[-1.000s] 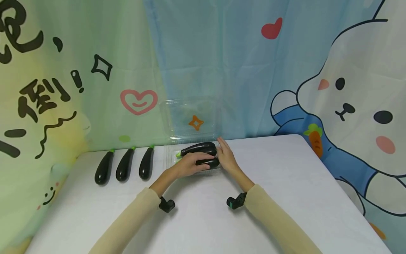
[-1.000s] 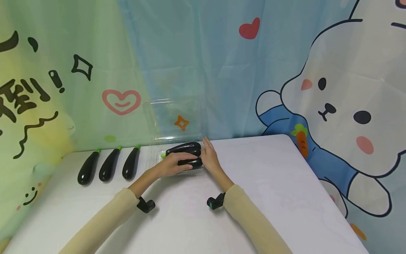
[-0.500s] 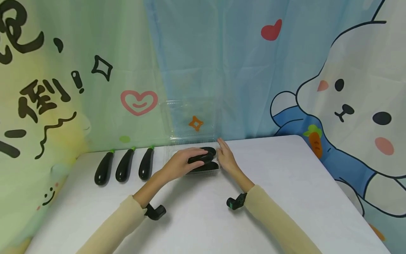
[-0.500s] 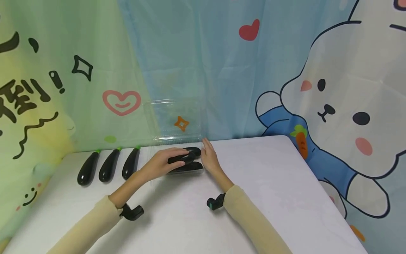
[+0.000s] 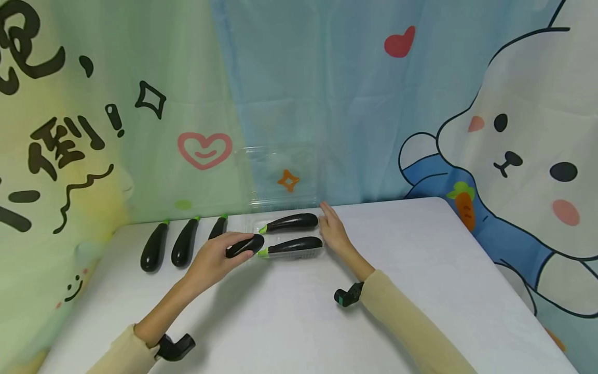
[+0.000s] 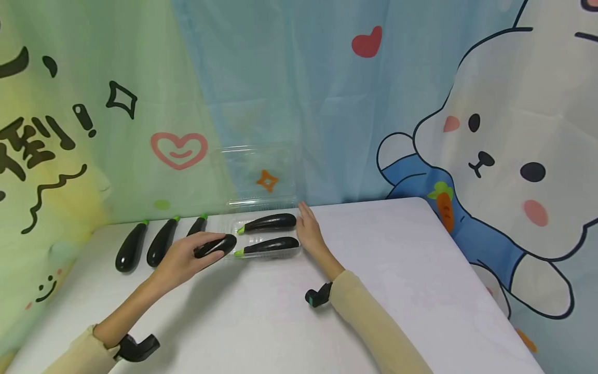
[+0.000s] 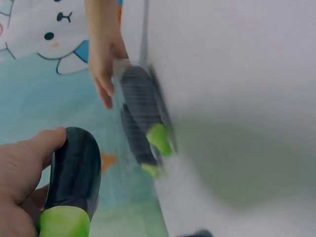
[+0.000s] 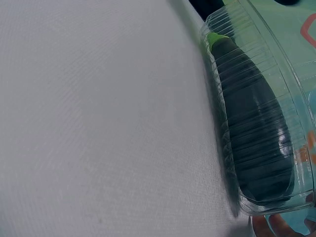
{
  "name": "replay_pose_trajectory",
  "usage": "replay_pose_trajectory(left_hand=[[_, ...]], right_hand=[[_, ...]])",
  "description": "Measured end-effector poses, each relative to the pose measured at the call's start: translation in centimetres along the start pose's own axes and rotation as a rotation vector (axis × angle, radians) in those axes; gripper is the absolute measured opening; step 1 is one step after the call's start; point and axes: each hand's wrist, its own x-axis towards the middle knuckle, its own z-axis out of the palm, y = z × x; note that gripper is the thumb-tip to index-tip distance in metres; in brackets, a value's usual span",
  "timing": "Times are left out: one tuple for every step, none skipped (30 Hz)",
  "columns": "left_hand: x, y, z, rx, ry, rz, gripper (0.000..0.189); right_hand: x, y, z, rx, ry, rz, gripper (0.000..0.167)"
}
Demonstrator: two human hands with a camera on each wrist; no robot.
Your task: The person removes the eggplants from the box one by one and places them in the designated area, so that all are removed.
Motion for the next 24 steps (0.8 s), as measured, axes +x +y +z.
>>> replay_pose_trajectory(left_hand=[[-0.4,-0.3,-0.2,0.004,0.007,-0.004,0.042],[-0.8,-0.5,-0.3,0.013,0.012,-0.009,0.042],[-1.3,-0.8,-0.5,0.021,0.015,-0.016,0.041],[-1.7,-1.0,-0.6,0.028,0.018,-0.022,0.041],[-2.2,-1.2,-0.7,0.036,0.019,-0.026,0.041],[-2.6,-1.4,-0.8,0.044,0.02,-0.031,0.041],[-3.0,-1.5,-0.9,0.052,0.023,-0.037,0.041],[-3.3,-1.6,-1.0,0.057,0.025,-0.049,0.041],[-3.6,-1.7,-1.1,0.063,0.029,-0.057,0.041],[-3.9,-1.8,-1.2,0.065,0.032,-0.067,0.041],[-4.2,-1.9,-1.3,0.069,0.035,-0.082,0.041],[-4.5,-1.9,-1.4,0.071,0.039,-0.099,0.04],[-4.7,-1.9,-1.6,0.07,0.039,-0.118,0.041],[-4.9,-1.9,-1.7,0.067,0.035,-0.138,0.041],[-5.1,-1.8,-1.9,0.066,0.03,-0.156,0.042],[-5.2,-1.8,-2.0,0.062,0.024,-0.174,0.042],[-5.3,-1.8,-2.1,0.06,0.017,-0.187,0.043],[-5.5,-1.8,-2.2,0.057,0.01,-0.2,0.044],[-5.6,-1.8,-2.3,0.048,0.001,-0.21,0.045],[-5.7,-1.8,-2.3,0.046,-0.004,-0.214,0.046],[-5.8,-1.9,-2.3,0.049,-0.005,-0.215,0.047],[-5.9,-1.9,-2.3,0.05,-0.004,-0.216,0.047],[-6.0,-2.0,-2.3,0.051,0.0,-0.214,0.047],[-6.1,-2.0,-2.2,0.049,0.006,-0.215,0.047]], right_hand=[[0.0,0.0,0.0,-0.001,0.005,0.002,0.049],[0.0,0.0,-0.1,0.003,0.006,0.006,0.049],[-0.1,0.0,-0.1,0.009,0.003,0.011,0.049],[-0.1,-0.1,-0.1,0.014,-0.002,0.015,0.049],[-0.1,-0.1,-0.1,0.017,-0.005,0.018,0.049],[-0.1,-0.1,-0.1,0.016,-0.005,0.018,0.049],[-0.1,-0.1,-0.1,0.013,-0.006,0.017,0.049],[-0.1,-0.1,-0.1,0.014,-0.007,0.017,0.049],[0.0,-0.1,-0.1,0.012,-0.006,0.014,0.049],[0.0,0.0,-0.1,0.011,-0.004,0.012,0.049],[0.0,0.0,-0.1,0.01,-0.001,0.008,0.049],[0.0,0.0,-0.1,0.008,-0.001,0.004,0.049],[0.0,0.0,-0.1,0.008,-0.002,0.004,0.049],[0.0,0.0,0.0,0.005,-0.002,0.003,0.049],[0.0,0.0,0.0,0.007,-0.002,0.005,0.049],[-0.1,0.1,-0.1,0.01,-0.001,0.008,0.049],[-0.1,0.1,-0.1,0.008,0.0,0.007,0.049],[-0.1,0.1,-0.1,0.007,0.0,0.008,0.049],[-0.1,0.1,-0.1,0.004,0.0,0.009,0.049],[0.0,0.1,-0.1,0.003,0.002,0.007,0.049],[0.0,0.1,-0.1,0.004,0.003,0.008,0.049],[0.0,0.1,-0.1,0.003,0.004,0.006,0.049],[0.0,0.1,-0.1,0.001,0.003,0.004,0.049],[0.0,0.1,-0.1,0.001,0.002,0.004,0.049]])
